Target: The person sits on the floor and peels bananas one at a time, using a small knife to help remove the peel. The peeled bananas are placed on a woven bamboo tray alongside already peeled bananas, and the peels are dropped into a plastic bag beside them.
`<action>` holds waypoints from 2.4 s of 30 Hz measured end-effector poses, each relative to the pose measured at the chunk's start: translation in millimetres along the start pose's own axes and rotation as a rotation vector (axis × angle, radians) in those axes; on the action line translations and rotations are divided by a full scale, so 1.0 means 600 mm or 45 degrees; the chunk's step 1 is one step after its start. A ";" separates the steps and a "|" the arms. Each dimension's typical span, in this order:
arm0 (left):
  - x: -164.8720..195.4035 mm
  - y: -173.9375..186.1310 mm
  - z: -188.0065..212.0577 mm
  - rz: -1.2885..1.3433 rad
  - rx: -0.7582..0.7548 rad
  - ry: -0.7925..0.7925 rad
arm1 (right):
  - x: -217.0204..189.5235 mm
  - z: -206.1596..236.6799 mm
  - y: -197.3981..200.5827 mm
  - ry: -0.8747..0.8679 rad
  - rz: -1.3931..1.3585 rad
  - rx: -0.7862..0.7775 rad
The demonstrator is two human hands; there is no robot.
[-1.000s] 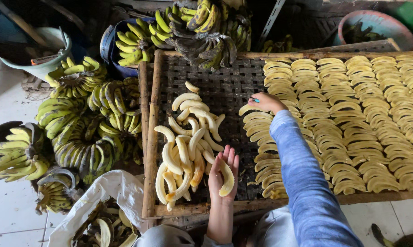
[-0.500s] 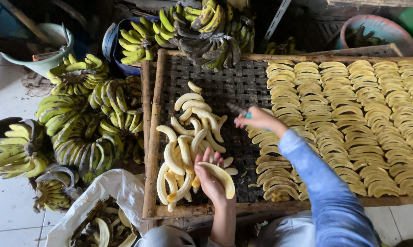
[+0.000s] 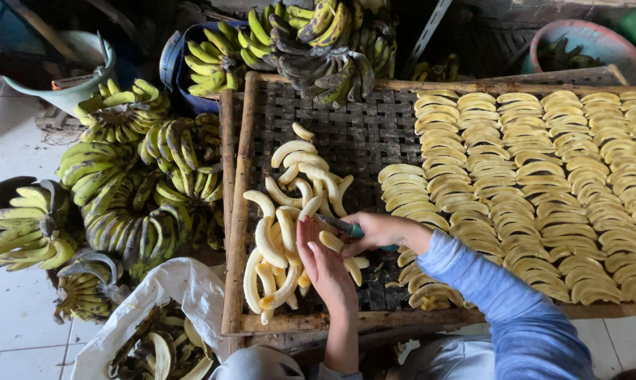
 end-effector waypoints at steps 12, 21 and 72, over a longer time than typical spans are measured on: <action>-0.018 0.016 0.015 -0.138 0.066 0.002 | -0.139 0.053 0.335 -0.178 1.052 0.774; 0.016 0.008 0.022 -0.469 0.096 -0.138 | -0.132 0.043 0.341 -0.268 0.987 0.802; 0.047 -0.025 0.043 0.054 0.029 -0.114 | -0.157 0.209 -0.121 0.085 0.384 0.521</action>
Point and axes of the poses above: each hand's wrist, its own z-axis away from the middle knuckle, its own y-axis out of the back of the hand, x = y × z, the point moved 10 cm from there along -z, towards the middle knuckle, and after that the axes turned 7 degrees about y, right-handed, at the moved point
